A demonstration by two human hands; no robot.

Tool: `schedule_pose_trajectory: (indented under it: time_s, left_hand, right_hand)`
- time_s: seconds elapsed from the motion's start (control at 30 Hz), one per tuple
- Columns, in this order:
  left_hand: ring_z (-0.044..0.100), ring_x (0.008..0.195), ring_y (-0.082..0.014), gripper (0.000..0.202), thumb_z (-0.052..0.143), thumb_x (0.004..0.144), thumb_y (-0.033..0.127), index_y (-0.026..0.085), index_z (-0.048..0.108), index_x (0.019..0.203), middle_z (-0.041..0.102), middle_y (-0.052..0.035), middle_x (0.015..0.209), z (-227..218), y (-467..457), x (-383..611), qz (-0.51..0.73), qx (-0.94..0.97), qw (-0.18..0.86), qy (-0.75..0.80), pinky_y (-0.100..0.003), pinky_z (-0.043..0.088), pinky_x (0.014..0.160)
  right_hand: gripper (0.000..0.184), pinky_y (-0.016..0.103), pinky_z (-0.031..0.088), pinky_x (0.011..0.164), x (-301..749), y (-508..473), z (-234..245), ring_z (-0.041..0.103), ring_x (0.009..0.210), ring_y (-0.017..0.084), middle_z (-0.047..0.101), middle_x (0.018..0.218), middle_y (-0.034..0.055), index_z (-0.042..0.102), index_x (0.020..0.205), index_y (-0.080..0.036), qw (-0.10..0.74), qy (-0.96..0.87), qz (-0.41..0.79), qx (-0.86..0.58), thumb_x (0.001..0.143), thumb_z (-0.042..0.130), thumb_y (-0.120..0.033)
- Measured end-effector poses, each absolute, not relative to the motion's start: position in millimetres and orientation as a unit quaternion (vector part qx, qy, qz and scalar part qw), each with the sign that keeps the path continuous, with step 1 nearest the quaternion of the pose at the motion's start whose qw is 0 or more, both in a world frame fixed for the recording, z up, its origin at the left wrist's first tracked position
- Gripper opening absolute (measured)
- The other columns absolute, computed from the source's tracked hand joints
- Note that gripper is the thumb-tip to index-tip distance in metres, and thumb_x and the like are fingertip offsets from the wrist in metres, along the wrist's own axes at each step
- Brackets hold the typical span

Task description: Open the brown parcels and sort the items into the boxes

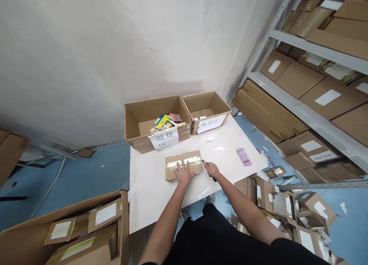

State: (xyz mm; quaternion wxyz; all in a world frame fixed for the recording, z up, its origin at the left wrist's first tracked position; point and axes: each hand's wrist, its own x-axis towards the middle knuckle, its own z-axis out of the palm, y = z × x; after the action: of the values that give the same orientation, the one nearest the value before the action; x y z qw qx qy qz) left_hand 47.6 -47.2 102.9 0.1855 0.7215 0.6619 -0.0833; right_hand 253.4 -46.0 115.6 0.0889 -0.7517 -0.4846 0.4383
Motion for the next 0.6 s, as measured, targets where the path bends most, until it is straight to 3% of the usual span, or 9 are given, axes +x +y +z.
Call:
schedule_pose_trajectory:
  time_s: [0.27,0.33,0.43,0.5,0.6]
  left_hand:
    - [0.012,0.158,-0.0476,0.094,0.044,0.089,0.08,0.03,0.028,0.166,0.022,-0.0123,0.174,111.4,-46.6,46.2,-0.08,0.724,0.191,0.658,-0.062,0.029,0.119]
    - [0.022,0.154,-0.0469,0.087,0.045,0.091,0.076,0.027,0.037,0.163,0.03,-0.0138,0.171,117.4,-37.2,37.5,-0.076,0.73,0.2,0.649,-0.06,0.033,0.116]
    - [0.039,0.146,-0.0386,0.066,0.044,0.099,0.061,0.027,0.049,0.155,0.048,-0.0132,0.161,123.8,-12.2,11.5,-0.044,0.753,0.206,0.623,-0.05,0.037,0.114]
    - [0.032,0.151,-0.0359,0.071,0.051,0.096,0.059,0.028,0.041,0.159,0.042,-0.0113,0.165,123.4,6.9,-8.6,-0.02,0.768,0.187,0.612,-0.048,0.032,0.119]
    - [0.016,0.159,-0.0395,0.1,0.06,0.085,0.073,0.026,0.026,0.166,0.027,-0.012,0.173,115.8,27.4,-27.9,-0.048,0.76,0.181,0.623,-0.053,0.021,0.125]
  right_hand:
    - [0.046,0.025,0.04,0.055,260.5,-79.2,106.6,0.053,0.035,0.013,0.054,0.048,-0.0053,0.059,0.08,-0.021,0.085,-0.505,0.423,-0.747,0.104,0.046,-0.058]
    - [0.048,0.024,0.043,0.057,266.9,-89.9,93.2,0.058,0.04,0.013,0.056,0.05,-0.005,0.059,0.083,-0.021,0.138,-0.46,0.433,-0.763,0.106,0.039,-0.059]
    - [0.043,0.023,0.045,0.054,278.8,-111.6,61.6,0.062,0.043,0.014,0.059,0.055,-0.0047,0.056,0.091,-0.021,0.213,-0.33,0.462,-0.795,0.105,0.036,-0.057]
    - [0.031,0.023,0.045,0.05,290.4,-127.3,38.1,0.062,0.042,0.015,0.06,0.059,-0.005,0.054,0.094,-0.022,0.238,-0.259,0.476,-0.806,0.101,0.047,-0.052]
    - [0.021,0.023,0.046,0.049,315.9,-142.8,11.1,0.066,0.047,0.017,0.063,0.062,-0.0043,0.055,0.097,-0.022,0.254,-0.221,0.483,-0.808,0.089,0.062,-0.04]
